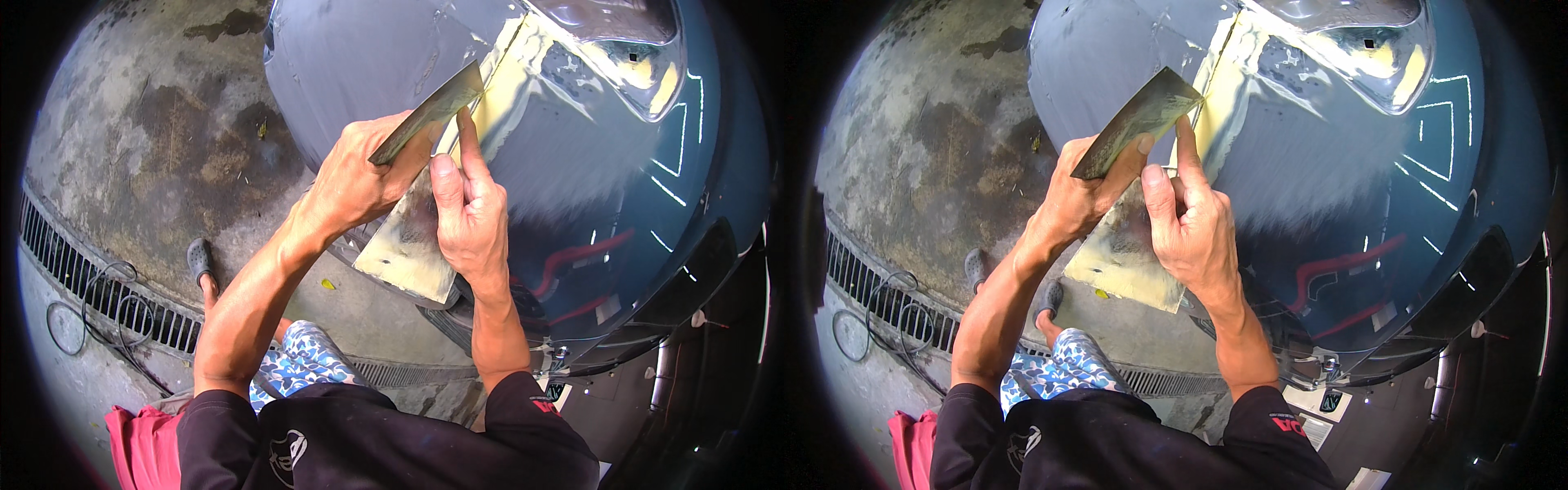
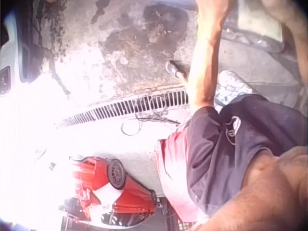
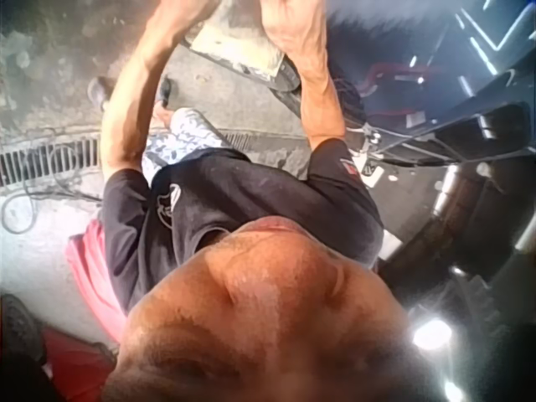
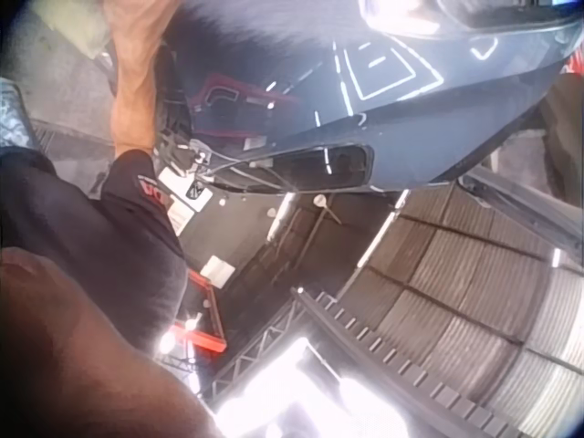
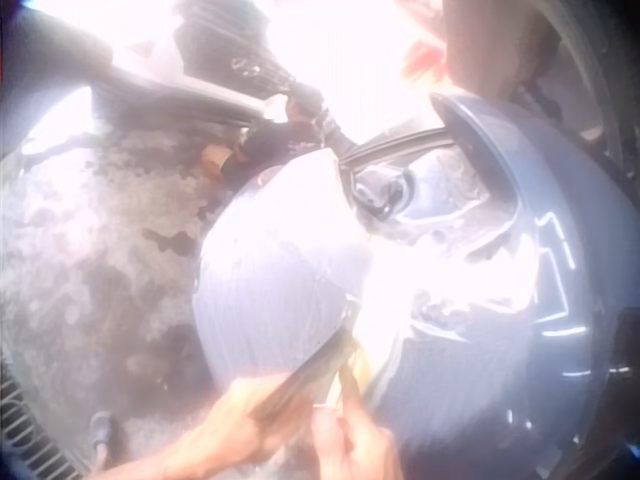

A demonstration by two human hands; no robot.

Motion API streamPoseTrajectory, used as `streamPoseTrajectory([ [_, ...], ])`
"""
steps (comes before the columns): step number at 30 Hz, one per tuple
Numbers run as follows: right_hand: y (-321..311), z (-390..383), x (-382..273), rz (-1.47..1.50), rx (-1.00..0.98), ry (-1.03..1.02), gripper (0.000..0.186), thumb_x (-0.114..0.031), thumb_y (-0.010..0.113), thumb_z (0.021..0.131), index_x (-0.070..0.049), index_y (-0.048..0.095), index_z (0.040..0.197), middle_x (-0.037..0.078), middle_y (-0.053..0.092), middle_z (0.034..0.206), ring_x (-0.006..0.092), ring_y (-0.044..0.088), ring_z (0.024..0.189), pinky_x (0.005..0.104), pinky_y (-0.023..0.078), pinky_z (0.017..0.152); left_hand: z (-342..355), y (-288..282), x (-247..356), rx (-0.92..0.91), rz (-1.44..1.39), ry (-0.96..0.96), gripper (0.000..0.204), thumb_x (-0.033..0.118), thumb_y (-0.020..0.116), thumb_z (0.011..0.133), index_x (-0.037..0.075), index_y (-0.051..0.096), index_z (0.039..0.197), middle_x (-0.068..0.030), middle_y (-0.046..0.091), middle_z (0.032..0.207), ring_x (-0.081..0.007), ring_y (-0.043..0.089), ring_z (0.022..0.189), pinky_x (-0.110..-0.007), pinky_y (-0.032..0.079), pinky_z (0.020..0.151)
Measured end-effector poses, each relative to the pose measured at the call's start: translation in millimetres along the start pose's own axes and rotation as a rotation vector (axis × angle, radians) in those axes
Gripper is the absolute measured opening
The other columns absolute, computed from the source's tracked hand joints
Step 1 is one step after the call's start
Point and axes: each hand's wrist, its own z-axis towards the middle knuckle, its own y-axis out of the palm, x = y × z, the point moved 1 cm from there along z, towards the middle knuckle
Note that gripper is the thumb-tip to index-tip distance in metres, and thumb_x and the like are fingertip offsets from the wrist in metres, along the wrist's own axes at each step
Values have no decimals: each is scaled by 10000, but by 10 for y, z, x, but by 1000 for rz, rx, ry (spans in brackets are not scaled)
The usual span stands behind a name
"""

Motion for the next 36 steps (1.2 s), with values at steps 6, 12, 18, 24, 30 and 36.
streamPoseTrajectory([
  [6, 26, -101, 93, -3, -19, 20, 657, -327, 560, 1076, 15, 330, 1588, 49, 484, 563, 92, 476, 531, 292, 432, 553, -115, 30, -7, -37, -16, -51, 230, 19, 633, 895, -28, 651, 1120, -192, 684, 968, -414, 660, 820, -429, 549, 708],
  [12, 74, -195, 155, 10, -38, 50, 649, -319, 559, 1078, 10, 332, 1589, 47, 500, 575, 91, 495, 552, 284, 445, 571, -249, 85, -51, -39, -3, -56, 244, 47, 632, 915, -30, 646, 1146, -200, 680, 941, -414, 657, 811, -432, 546, 715],
  [18, 102, -295, 211, 22, -63, 81, 652, -319, 561, 1076, 12, 331, 1589, 58, 513, 583, 101, 507, 558, 291, 455, 583, -365, 127, -53, -60, -60, -144, 274, 52, 626, 925, -22, 639, 1189, -198, 671, 911, -411, 649, 788, -435, 543, 711],
  [24, 141, -385, 287, 13, -93, 98, 653, -308, 561, 1076, 18, 324, 1589, 68, 518, 586, 112, 513, 555, 295, 459, 589, -517, 194, -145, -38, -63, -134, 207, 27, 651, 935, -26, 644, 1135, -171, 660, 882, -343, 625, 732, -400, 534, 688],
  [30, 182, -490, 367, 14, -102, 109, 645, -295, 556, 1078, 28, 321, 1585, 71, 522, 585, 117, 514, 549, 293, 466, 589, -641, 258, -174, -42, -69, -155, 267, 38, 639, 933, -34, 644, 1190, -195, 689, 930, -374, 668, 797, -418, 554, 719],
  [36, 234, -570, 457, 8, -119, 99, 644, -292, 557, 1079, 37, 321, 1580, 75, 528, 587, 121, 525, 549, 292, 474, 595, -771, 292, -232, -79, -43, -195, 322, 37, 637, 923, -38, 649, 1236, -217, 708, 960, -405, 700, 843, -438, 566, 736],
])
